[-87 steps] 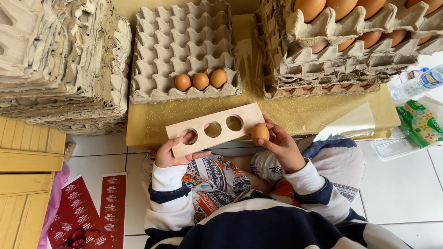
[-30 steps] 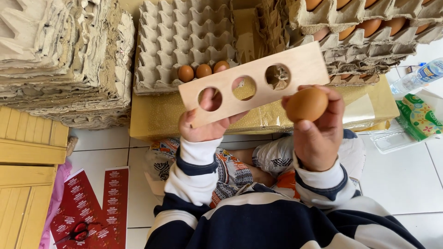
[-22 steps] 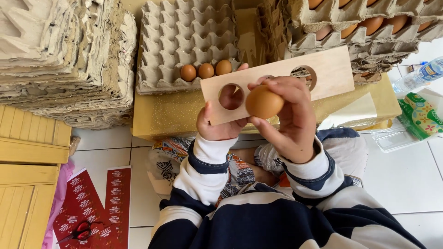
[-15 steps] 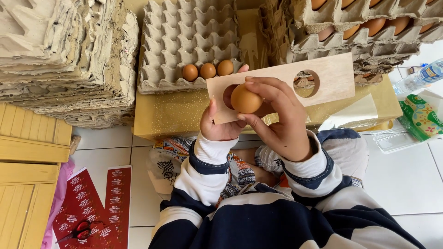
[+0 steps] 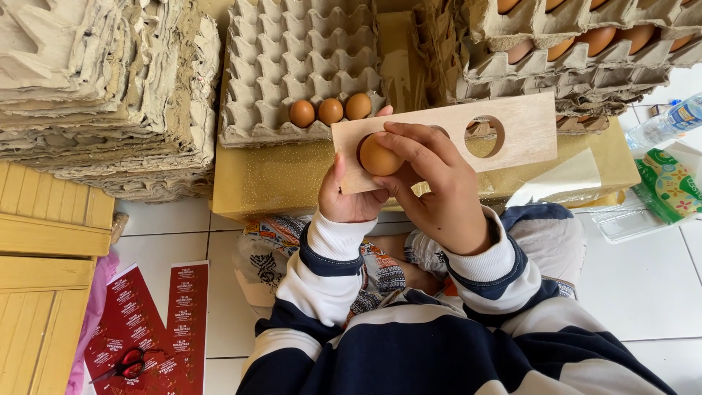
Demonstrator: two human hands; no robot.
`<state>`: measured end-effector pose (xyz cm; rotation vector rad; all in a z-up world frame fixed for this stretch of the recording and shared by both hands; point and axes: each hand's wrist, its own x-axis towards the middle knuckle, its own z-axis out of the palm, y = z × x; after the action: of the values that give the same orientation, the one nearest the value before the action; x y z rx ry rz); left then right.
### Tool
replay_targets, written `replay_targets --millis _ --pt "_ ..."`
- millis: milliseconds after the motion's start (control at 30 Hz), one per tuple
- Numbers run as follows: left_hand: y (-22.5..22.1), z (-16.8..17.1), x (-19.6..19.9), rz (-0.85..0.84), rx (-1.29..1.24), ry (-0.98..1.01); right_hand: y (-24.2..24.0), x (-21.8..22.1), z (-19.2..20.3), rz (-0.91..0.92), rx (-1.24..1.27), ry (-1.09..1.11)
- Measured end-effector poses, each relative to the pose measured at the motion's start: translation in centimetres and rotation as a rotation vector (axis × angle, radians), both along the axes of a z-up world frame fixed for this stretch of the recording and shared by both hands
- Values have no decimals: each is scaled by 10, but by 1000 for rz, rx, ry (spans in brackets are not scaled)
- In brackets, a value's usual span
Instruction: Inspecting and sorting eggs by size using a wooden template and moving them between trays.
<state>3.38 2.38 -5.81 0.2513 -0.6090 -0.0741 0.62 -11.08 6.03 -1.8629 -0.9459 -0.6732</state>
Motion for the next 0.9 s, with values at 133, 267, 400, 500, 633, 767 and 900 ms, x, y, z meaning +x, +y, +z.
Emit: replay_targets --millis 133,267,400,500,633,767,900 --pt "-2 -5 -3 11 -3 4 0 0 1 -7 -27 8" --pt "1 -10 -8 -84 -48 162 2 -3 4 -17 -72 17" --pt "3 -31 -5 -91 -43 231 0 -1 4 -11 -117 37" --pt "0 -43 -3 -84 -69 248 -1 -2 6 -7 -140 49" --pt "3 -25 -6 -93 -52 240 0 0 7 -7 -158 42" --pt "2 -33 -7 -85 -44 259 -2 1 6 -1 -160 92" --pt "6 -33 -3 -148 -4 229 -3 5 5 4 -173 144"
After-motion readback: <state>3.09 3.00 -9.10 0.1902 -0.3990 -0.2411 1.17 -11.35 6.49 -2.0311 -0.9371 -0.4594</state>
